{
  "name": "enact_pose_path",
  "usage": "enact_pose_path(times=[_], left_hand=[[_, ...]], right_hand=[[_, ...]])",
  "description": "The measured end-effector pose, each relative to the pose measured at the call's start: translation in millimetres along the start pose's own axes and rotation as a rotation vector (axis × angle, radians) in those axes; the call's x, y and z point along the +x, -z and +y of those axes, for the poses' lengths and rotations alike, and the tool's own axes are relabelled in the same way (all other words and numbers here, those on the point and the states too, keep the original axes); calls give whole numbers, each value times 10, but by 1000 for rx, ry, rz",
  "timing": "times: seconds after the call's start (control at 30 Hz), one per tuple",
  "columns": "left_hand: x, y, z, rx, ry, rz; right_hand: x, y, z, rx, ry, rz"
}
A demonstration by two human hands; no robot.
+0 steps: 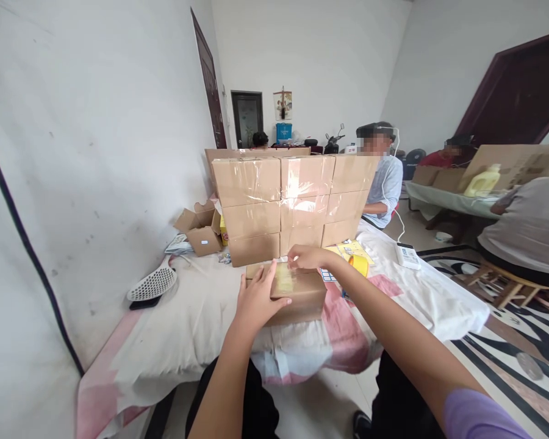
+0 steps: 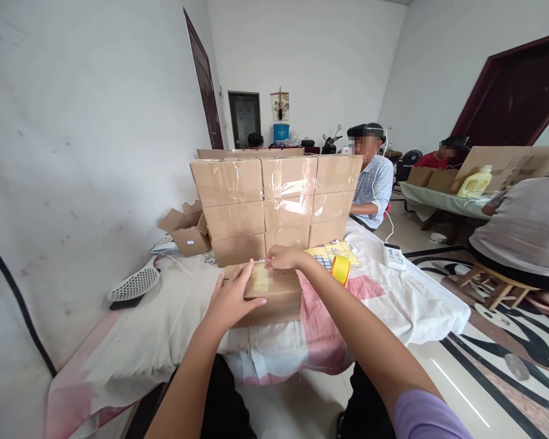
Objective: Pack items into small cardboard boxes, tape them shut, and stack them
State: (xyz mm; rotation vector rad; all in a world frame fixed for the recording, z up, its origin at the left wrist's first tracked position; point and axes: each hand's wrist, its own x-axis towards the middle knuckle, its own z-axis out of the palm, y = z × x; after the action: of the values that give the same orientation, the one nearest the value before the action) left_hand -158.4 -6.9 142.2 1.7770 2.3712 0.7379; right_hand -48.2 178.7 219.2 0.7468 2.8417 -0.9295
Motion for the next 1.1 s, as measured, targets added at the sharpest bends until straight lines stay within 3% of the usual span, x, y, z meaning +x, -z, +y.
enact_pose_path(times=[0.23,0.4,0.63,0.9,1.1], left_hand=[[0,13,22,12,-8,-12],[-25,29,-8,75,-71,-53],[-74,76,-42,194,-139,-136],[-95,78,-21,1,-342,-101],[-84,-32,41,-10,-377,-10]], right_hand=[[-184,206,19,-15,157,-22],[-68,74,-96,-318,41,-83],[-28,-3,-90,-374,-41,-82],[-14,-15,-118,-432,-137,-145],[97,28,-150,-459,-341,44]])
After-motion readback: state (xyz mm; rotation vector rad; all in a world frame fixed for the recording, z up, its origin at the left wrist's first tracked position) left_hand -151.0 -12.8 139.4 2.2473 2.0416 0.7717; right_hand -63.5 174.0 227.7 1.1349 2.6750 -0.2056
